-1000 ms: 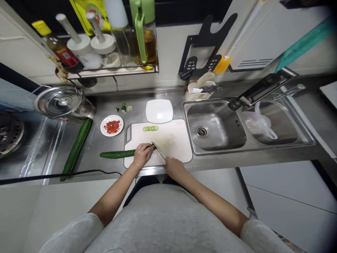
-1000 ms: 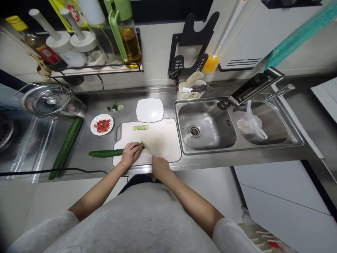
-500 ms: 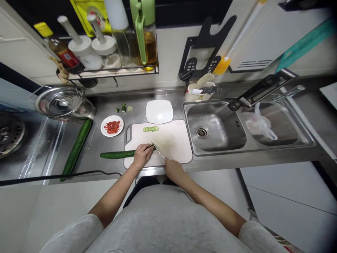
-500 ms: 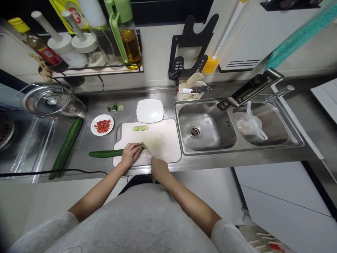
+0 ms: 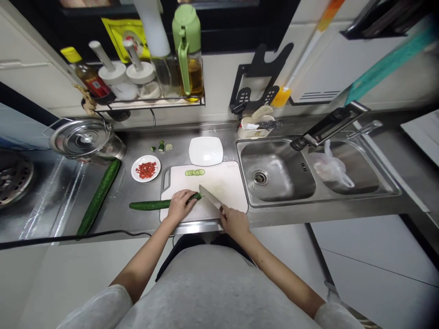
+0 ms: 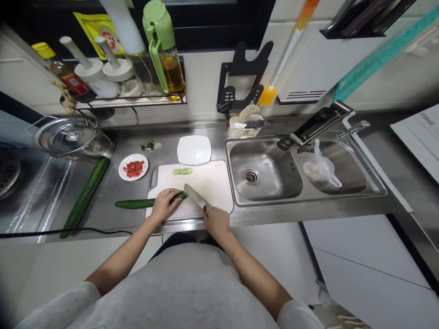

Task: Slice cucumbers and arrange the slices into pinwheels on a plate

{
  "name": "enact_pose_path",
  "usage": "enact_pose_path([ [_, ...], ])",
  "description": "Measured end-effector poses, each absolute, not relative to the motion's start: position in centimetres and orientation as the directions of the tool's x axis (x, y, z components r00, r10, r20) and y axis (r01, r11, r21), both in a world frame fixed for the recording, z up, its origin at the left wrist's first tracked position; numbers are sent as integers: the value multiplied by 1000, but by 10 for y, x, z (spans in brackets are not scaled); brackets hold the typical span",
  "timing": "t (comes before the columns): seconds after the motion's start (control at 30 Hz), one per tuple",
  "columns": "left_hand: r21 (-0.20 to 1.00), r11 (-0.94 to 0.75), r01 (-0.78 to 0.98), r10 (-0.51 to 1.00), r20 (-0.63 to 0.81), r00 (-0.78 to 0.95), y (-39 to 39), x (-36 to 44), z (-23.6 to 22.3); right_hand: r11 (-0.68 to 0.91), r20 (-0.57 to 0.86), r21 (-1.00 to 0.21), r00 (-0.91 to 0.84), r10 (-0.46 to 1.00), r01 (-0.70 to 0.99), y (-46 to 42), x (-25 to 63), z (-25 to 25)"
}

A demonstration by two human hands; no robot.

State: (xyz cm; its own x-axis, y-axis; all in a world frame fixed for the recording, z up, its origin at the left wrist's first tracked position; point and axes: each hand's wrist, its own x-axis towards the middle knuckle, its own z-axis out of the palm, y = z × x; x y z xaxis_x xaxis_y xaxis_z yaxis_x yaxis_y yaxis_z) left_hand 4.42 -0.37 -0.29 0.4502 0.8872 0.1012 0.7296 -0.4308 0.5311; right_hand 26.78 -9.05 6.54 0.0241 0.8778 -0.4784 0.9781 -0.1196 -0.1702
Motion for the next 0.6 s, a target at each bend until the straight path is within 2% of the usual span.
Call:
enact_pose_path([
  [0.23,403,-374,835,894,-83,440,-7,6,11,-242,-484,-152,142,863,958,-96,295,67],
  [0.43,387,-380,840,878,-136,459,-3,-7,9,-176,-522,-280,4,853,944,-100,294,62],
  [0.6,428,-346,835,892,-125,434,-2,-9,10,-136,-553,-287,-49,832,948,-97,277,61],
])
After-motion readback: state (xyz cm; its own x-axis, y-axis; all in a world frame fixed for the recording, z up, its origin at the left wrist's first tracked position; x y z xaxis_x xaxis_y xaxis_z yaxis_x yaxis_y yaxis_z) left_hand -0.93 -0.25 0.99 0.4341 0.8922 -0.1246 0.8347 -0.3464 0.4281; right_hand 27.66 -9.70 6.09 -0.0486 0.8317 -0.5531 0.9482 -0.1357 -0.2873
